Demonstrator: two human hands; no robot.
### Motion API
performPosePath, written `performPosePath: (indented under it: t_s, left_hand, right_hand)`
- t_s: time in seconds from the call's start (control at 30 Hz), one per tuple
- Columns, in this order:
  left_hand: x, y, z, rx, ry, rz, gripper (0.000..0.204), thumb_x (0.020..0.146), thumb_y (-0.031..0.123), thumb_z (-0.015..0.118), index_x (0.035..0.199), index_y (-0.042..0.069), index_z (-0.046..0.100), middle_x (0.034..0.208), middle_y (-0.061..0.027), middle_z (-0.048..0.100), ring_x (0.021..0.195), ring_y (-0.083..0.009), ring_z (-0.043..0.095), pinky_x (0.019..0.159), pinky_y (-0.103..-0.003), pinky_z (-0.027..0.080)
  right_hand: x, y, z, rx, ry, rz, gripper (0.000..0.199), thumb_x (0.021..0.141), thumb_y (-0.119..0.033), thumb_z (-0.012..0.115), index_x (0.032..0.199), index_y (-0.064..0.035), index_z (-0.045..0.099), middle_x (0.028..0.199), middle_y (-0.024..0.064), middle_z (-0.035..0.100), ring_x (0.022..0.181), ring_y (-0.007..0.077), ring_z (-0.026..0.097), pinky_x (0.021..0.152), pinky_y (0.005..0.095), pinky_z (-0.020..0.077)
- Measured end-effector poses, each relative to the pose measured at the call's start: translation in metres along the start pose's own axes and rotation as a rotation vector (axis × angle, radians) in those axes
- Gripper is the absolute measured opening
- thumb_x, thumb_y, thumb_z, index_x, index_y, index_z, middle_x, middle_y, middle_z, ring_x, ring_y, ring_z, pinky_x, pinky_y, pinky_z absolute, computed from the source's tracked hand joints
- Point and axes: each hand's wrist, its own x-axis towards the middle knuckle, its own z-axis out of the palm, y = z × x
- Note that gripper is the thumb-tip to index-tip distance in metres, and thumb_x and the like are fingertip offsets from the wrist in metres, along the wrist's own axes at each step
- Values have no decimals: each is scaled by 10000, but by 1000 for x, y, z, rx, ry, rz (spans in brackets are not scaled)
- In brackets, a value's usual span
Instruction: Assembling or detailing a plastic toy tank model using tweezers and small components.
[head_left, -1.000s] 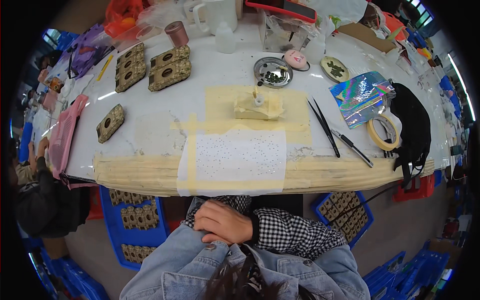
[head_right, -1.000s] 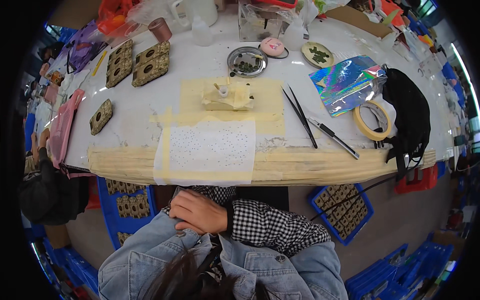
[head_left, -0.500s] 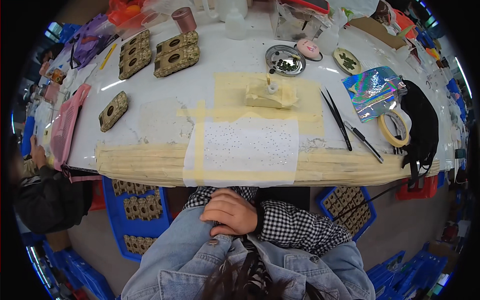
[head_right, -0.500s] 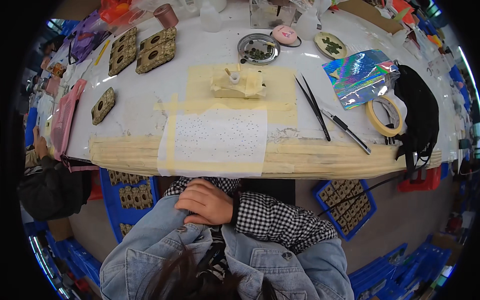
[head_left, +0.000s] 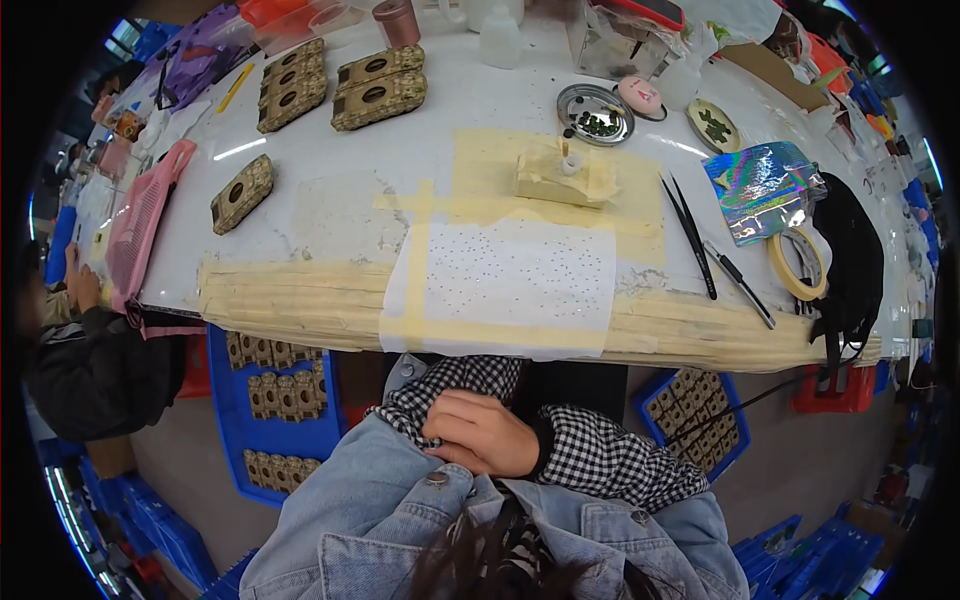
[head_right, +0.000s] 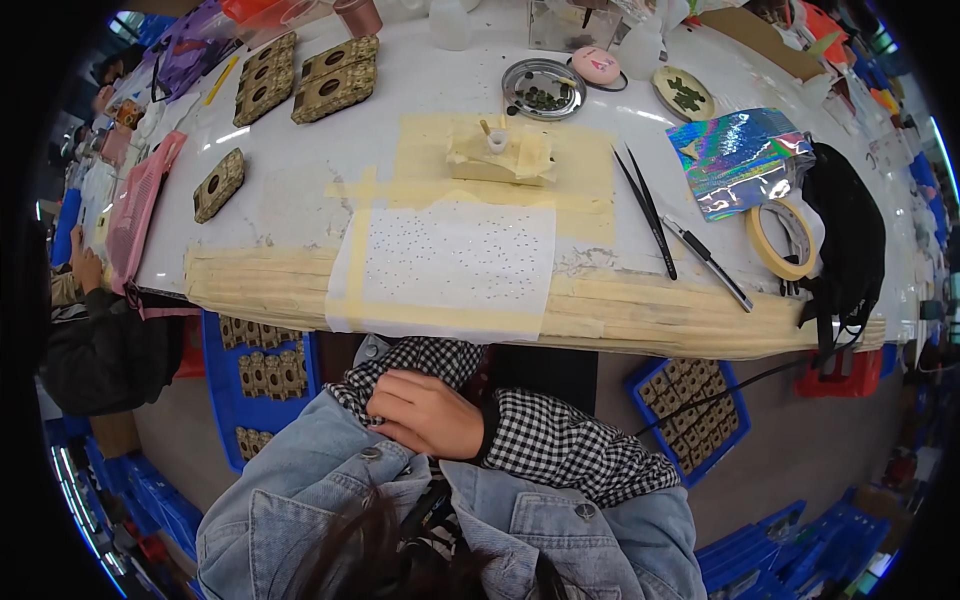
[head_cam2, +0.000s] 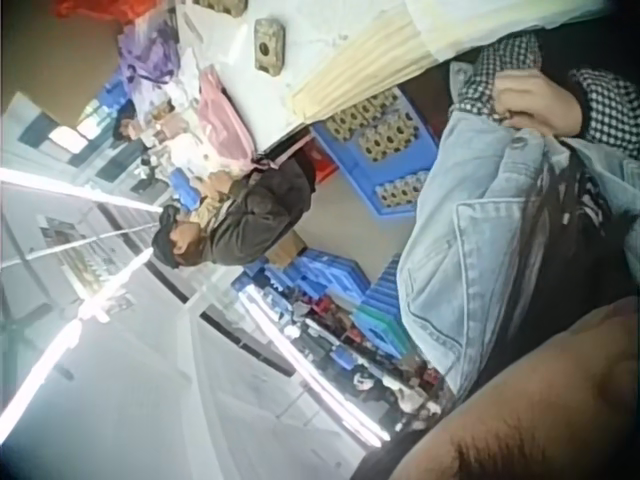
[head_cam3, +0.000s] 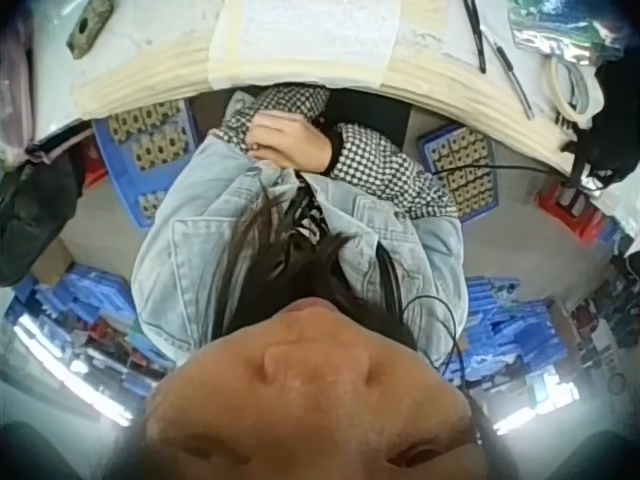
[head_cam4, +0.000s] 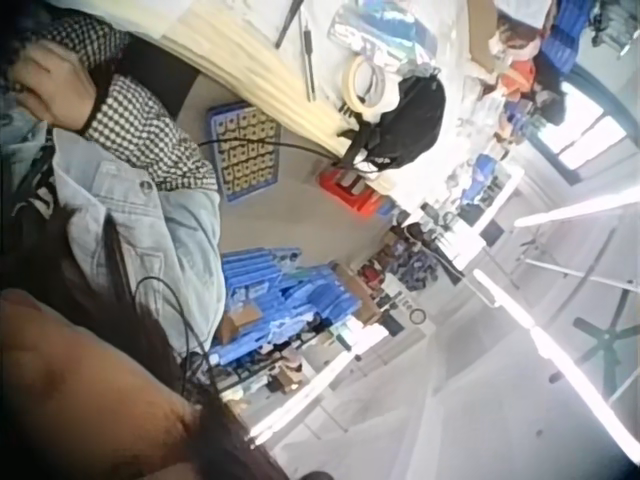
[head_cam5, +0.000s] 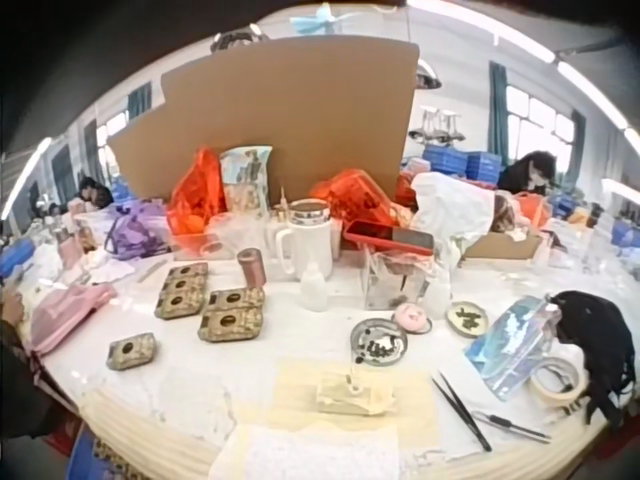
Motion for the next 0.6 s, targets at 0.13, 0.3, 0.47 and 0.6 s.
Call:
performPosePath:
  t_s: [0.13,0.3,0.47,0.6]
  left_hand:
    - [-7,2,-3,-3,-14,9,307,844,159,619,1109,6,620,1072,-157,623,1106,-313,576,984,-413,446]
    - [-20,2,-7,-5,-23,12,308,844,168,619,1107,7,619,1068,-157,622,1105,-316,576,984,-417,447]
    - [-34,6,-12,-5,-26,12,310,844,177,618,1104,8,619,1064,-156,621,1104,-318,575,983,-421,448]
    - [-43,9,-14,-8,-16,0,312,844,185,618,1102,9,618,1061,-155,620,1104,-320,575,983,-424,449]
  right_hand:
    - [2,-11,-15,-56,-85,55,463,657,-93,776,1044,15,545,985,133,556,916,315,552,816,388,460]
    - [11,-28,-25,-241,-198,75,528,627,-92,742,1108,16,551,1010,130,570,941,311,567,829,373,468]
    - [16,-31,-13,-290,6,-208,287,726,-82,641,994,21,632,888,117,608,790,260,598,694,345,500]
    - [25,-30,-5,-169,-72,-49,325,740,-62,613,1056,12,621,911,116,619,815,269,604,727,329,502]
